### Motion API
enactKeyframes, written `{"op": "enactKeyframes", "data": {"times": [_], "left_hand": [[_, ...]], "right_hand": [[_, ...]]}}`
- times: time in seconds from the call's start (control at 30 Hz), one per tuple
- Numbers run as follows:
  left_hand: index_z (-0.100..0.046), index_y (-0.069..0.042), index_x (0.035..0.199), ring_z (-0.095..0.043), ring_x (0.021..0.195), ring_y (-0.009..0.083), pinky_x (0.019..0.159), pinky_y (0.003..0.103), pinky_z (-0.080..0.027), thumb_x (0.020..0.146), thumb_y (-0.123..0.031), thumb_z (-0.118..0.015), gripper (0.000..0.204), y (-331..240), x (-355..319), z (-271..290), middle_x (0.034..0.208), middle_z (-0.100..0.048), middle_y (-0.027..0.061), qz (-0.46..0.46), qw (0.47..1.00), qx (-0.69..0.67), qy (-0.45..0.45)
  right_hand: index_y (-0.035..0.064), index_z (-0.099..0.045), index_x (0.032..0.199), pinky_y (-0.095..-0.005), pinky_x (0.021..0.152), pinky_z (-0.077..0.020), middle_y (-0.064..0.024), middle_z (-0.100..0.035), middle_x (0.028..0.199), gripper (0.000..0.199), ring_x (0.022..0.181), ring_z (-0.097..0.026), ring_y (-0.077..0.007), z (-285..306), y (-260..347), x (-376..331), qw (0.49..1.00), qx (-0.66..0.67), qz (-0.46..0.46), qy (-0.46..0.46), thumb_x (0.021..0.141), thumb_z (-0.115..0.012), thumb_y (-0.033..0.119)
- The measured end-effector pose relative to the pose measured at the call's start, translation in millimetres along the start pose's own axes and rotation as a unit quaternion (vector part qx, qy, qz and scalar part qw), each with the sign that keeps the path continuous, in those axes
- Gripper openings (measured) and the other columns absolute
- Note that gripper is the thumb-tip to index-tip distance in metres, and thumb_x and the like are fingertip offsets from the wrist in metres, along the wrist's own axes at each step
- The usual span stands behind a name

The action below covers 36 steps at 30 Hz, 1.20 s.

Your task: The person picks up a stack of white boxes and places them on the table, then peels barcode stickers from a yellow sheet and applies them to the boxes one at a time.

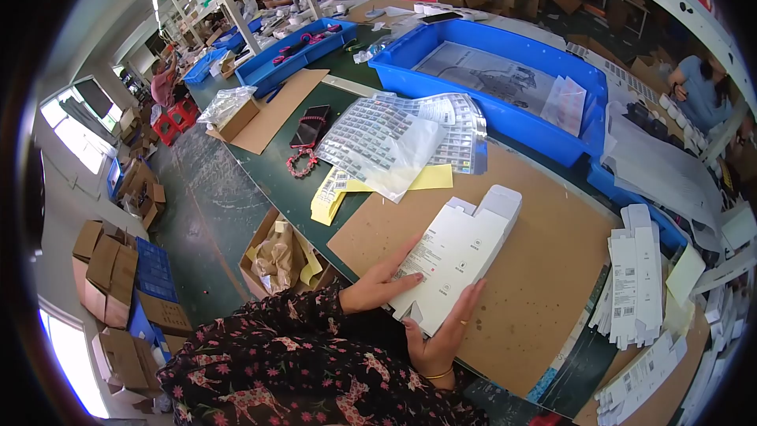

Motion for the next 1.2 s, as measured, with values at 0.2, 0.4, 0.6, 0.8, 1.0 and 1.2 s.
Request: {"op": "enactKeyframes", "data": {"times": [0.2, 0.4, 0.6, 0.8, 1.0, 1.2], "left_hand": [[-0.016, -0.001, 0.166, -0.035, 0.151, 0.0254, 0.123, 0.036, -0.03, 0.106, -0.019, -0.062, 0.079, 7, 0, 0, 0.165, -0.034, 0.0211, -0.006, 1.0, -0.003, 0.003], [-0.016, -0.001, 0.166, -0.034, 0.15, 0.0238, 0.123, 0.036, -0.029, 0.106, -0.02, -0.062, 0.078, 10, 1, 0, 0.166, -0.033, 0.0204, -0.019, 1.0, 0.014, -0.004], [-0.017, -0.001, 0.166, -0.037, 0.149, 0.0244, 0.122, 0.036, -0.032, 0.105, -0.02, -0.063, 0.079, 10, 1, 0, 0.164, -0.036, 0.0209, -0.014, 1.0, -0.027, 0.006], [-0.018, 0.002, 0.165, -0.037, 0.149, 0.0264, 0.121, 0.036, -0.033, 0.104, -0.021, -0.065, 0.079, 16, 6, 3, 0.163, -0.037, 0.0225, -0.002, 0.999, -0.045, 0.008], [-0.018, 0.002, 0.165, -0.036, 0.15, 0.027, 0.122, 0.037, -0.032, 0.105, -0.022, -0.065, 0.08, 16, 5, 3, 0.164, -0.036, 0.0226, -0.042, 0.999, 0.01, -0.004], [-0.016, 0.0, 0.166, -0.035, 0.15, 0.0253, 0.122, 0.037, -0.031, 0.106, -0.021, -0.063, 0.08, 22, 2, -2, 0.165, -0.034, 0.0212, -0.041, 0.999, -0.024, 0.006]], "right_hand": [[-0.0065, -0.013, 0.164, -0.0554, 0.125, -0.0186, -0.034, -0.012, 0.169, 0.102, 0.157, -0.016, -0.0501, 1, 2, -1, 1.0, -0.018, 0.005, -0.003, 0.097, -0.065, 0.051], [-0.0051, -0.015, 0.164, -0.0535, 0.125, -0.0197, -0.032, -0.013, 0.17, 0.1, 0.157, -0.017, -0.0484, 0, 3, -2, 1.0, -0.013, 0.011, -0.013, 0.098, -0.065, 0.05], [-0.0065, -0.014, 0.163, -0.0541, 0.125, -0.0207, -0.0357, -0.012, 0.169, 0.105, 0.157, -0.016, -0.0516, 0, 4, -3, 1.0, -0.019, 0.012, -0.011, 0.095, -0.07, 0.05], [-0.0057, -0.015, 0.164, -0.0533, 0.125, -0.0205, -0.0343, -0.012, 0.169, 0.101, 0.157, -0.016, -0.0505, -3, 3, -1, 1.0, -0.011, 0.006, -0.013, 0.096, -0.069, 0.046], [-0.0055, -0.014, 0.164, -0.0526, 0.125, -0.0204, -0.0337, -0.013, 0.169, 0.096, 0.157, -0.016, -0.0502, -4, 1, 0, 1.0, -0.013, 0.005, -0.016, 0.098, -0.067, 0.039], [-0.0052, -0.013, 0.165, -0.0461, 0.125, -0.022, -0.0271, -0.019, 0.171, 0.087, 0.157, -0.024, -0.0379, 6, 9, -6, 0.999, 0.034, 0.005, -0.013, 0.101, -0.057, 0.035]]}}
Point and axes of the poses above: each hand's wrist, its own x-axis towards the middle knuckle, its own z-axis out of the back of the hand, y = z × x, the point moved 3 cm from there along x, towards the middle knuckle
